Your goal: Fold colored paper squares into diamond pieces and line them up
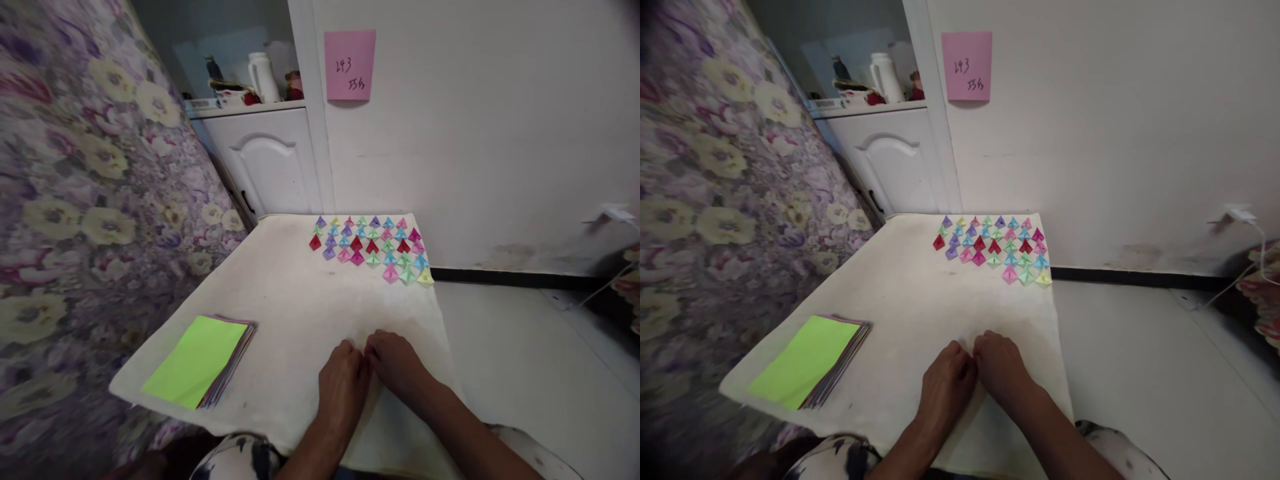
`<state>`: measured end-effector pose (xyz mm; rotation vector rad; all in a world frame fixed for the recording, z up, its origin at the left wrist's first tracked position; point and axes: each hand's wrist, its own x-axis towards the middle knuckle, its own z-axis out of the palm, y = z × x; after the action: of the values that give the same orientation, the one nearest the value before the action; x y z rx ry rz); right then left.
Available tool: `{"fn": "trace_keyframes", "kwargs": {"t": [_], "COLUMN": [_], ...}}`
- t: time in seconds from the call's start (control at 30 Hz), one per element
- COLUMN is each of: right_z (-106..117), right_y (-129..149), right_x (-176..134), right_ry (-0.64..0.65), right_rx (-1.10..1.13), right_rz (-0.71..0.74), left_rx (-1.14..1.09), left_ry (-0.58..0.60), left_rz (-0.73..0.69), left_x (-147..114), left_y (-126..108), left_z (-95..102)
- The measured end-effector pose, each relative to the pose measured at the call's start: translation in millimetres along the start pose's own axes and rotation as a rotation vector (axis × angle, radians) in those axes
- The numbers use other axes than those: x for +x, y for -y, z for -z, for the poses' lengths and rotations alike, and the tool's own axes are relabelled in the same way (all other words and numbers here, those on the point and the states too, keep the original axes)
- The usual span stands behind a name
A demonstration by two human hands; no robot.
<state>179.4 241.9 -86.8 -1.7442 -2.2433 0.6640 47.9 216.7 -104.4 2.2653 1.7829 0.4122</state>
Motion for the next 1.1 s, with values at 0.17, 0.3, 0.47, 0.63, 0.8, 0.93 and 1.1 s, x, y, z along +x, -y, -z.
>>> {"fn": "trace_keyframes", "kwargs": {"t": [0.17,0.3,0.47,0.63,0.8,0.93,1.1], "right_z": [-2,2,16,12,2,1,1], "right_y": [3,0,-12,-17,-17,-11,-4], "right_x": [0,0,-4,-7,-9,-11,-9], "right_ry": [-0.003,-0.014,-0.075,-0.034,-0.003,0.020,0.000], "right_rx": [-0.007,0.034,0.122,0.160,0.201,0.246,0.281], "right_rz": [0.011,-0.017,-0.077,-0.111,-0.111,-0.095,-0.055], "left_rx": [-0.031,-0.063,-0.082,-0.120,-0.292,-0.468,-0.753], "left_ry": [-0.041,-0.040,-0.056,-0.044,-0.005,0.039,0.143], "left_rz": [0.001,-0.001,0.010,0.034,0.060,0.117,0.165], "left_x": [0,-1,-1,-2,-1,2,1], "left_y": [2,2,1,-1,12,28,29], "left_z": [-3.4,-2.1,-0.8,2.3,20.0,25.8,18.7]}}
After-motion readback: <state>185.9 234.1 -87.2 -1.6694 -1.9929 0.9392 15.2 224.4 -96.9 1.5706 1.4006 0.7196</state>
